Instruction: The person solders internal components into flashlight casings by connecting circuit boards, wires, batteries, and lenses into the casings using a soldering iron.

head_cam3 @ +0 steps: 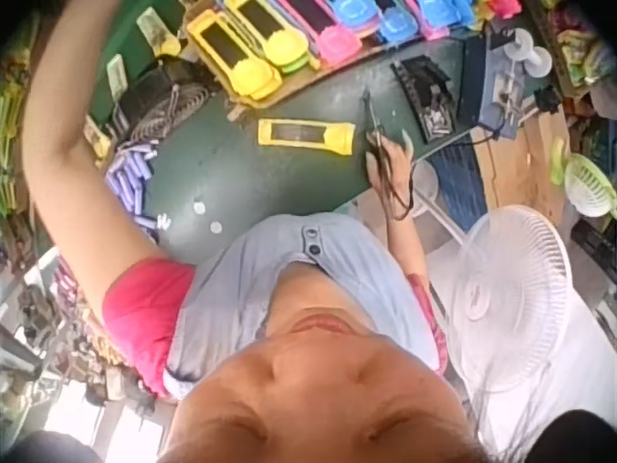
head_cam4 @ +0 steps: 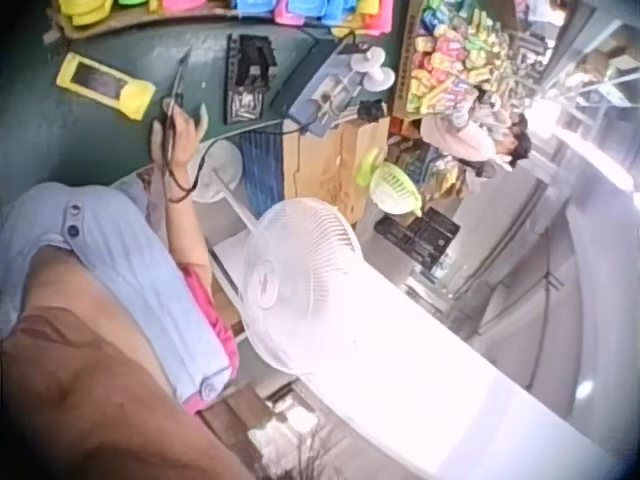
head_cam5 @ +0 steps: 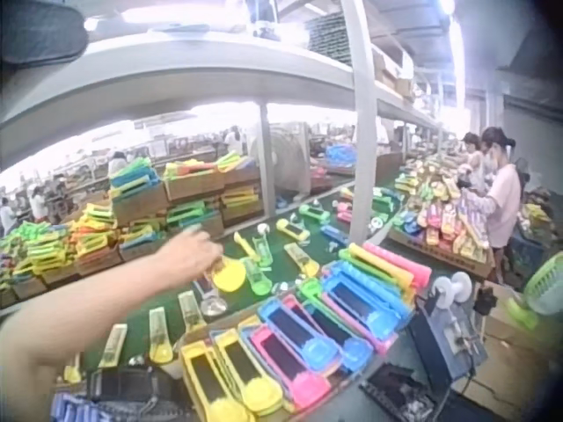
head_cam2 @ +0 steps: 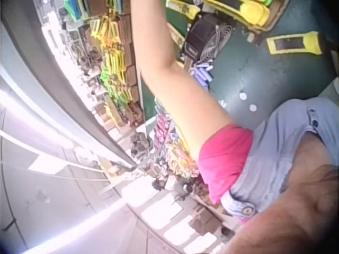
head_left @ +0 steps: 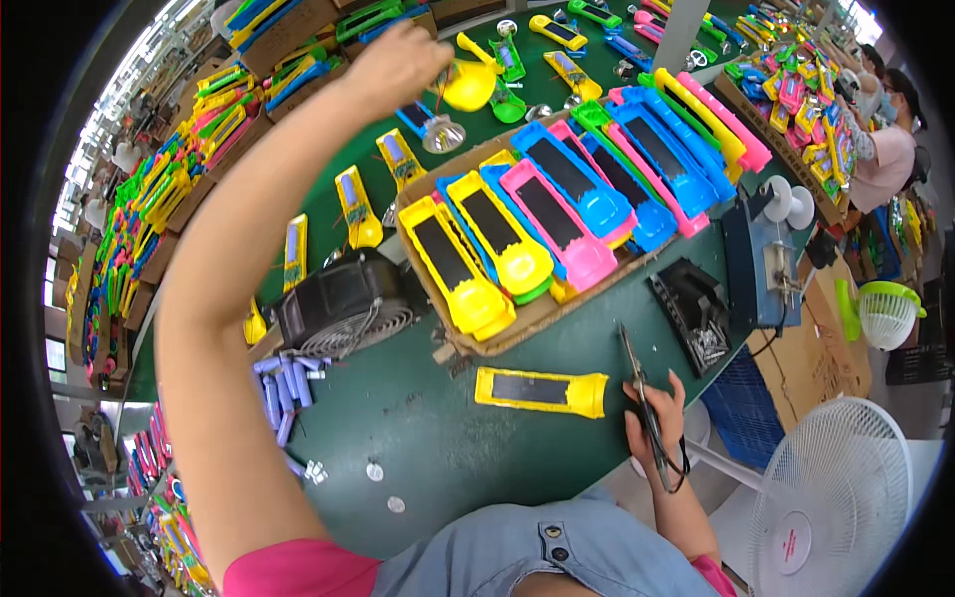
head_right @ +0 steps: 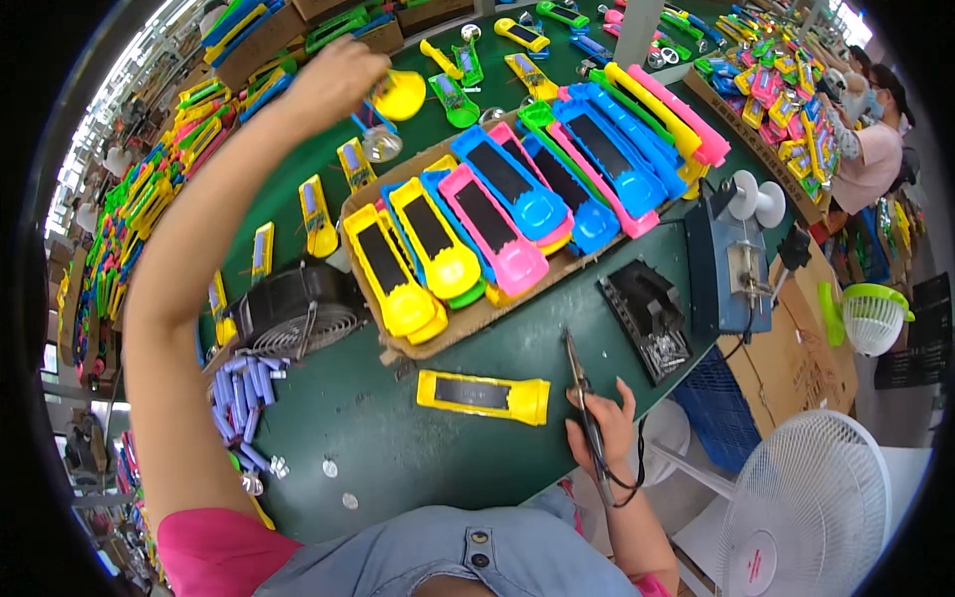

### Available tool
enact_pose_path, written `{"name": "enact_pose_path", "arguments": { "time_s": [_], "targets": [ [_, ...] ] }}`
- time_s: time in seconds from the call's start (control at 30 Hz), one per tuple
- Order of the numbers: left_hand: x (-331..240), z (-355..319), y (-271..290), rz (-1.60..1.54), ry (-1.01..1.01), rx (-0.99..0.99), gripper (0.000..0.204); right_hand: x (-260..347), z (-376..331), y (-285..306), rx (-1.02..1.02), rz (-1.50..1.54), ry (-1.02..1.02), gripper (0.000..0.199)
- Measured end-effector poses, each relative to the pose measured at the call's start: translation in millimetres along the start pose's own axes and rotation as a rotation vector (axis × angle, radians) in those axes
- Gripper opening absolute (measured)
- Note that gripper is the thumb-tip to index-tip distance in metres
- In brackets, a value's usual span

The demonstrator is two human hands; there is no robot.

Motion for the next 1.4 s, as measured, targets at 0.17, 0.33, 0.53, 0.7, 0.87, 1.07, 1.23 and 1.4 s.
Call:
{"name": "enact_pose_path", "arguments": {
  "time_s": [0.17, 0.33, 0.53, 0.7, 0.87, 1.07, 1.23, 1.4],
  "targets": [
    [-59.0, -68.0, 159.2, -0.086, 0.017, -0.130, 0.063, -3.2, -7.2, 3.0, -0.040, 0.023, 0.025, 0.026],
    [-201.0, -189.2, 202.8, -0.431, 0.107, 0.248, 0.070, 6.3, -12.2, 15.9, -0.142, 0.146, 0.071, 0.021],
    [-336.4, -312.5, 150.6, -0.628, 0.418, 0.489, 0.070, 43.3, 94.6, 2.5, -0.160, -0.006, 0.215, 0.037],
    [-324.6, -317.8, 168.5, -0.774, 0.735, 0.356, 0.064, 19.2, 150.5, -34.4, -0.234, -0.345, 0.314, 0.051],
    [-305.4, -332.6, 179.4, -1.083, 0.885, 0.022, 0.031, 33.5, 153.4, 0.1, -0.320, -0.212, 0.296, 0.045],
    [-328.5, -284.5, 181.0, -0.741, 0.457, 0.048, 0.024, 84.2, 88.5, 58.9, -0.463, -0.182, 0.294, 0.028],
    [-331.2, -285.9, 157.9, -0.941, 0.455, 0.130, 0.018, 92.7, 15.4, 37.8, -0.235, 0.050, 0.295, 0.015],
    [-329.0, -309.3, 135.8, -1.505, 0.745, -0.050, 0.011, 63.6, -42.0, -55.7, 0.073, 0.436, 0.183, 0.036]
  ]
}}
Point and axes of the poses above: each hand's wrist, its own z-axis towards the middle knuckle, its own y-axis out of the back of the hand, x = y × z, the point moved 8 cm from there along z, towards the middle knuckle, and after that the axes turned 2 degrees about z, right-handed, at the moved point
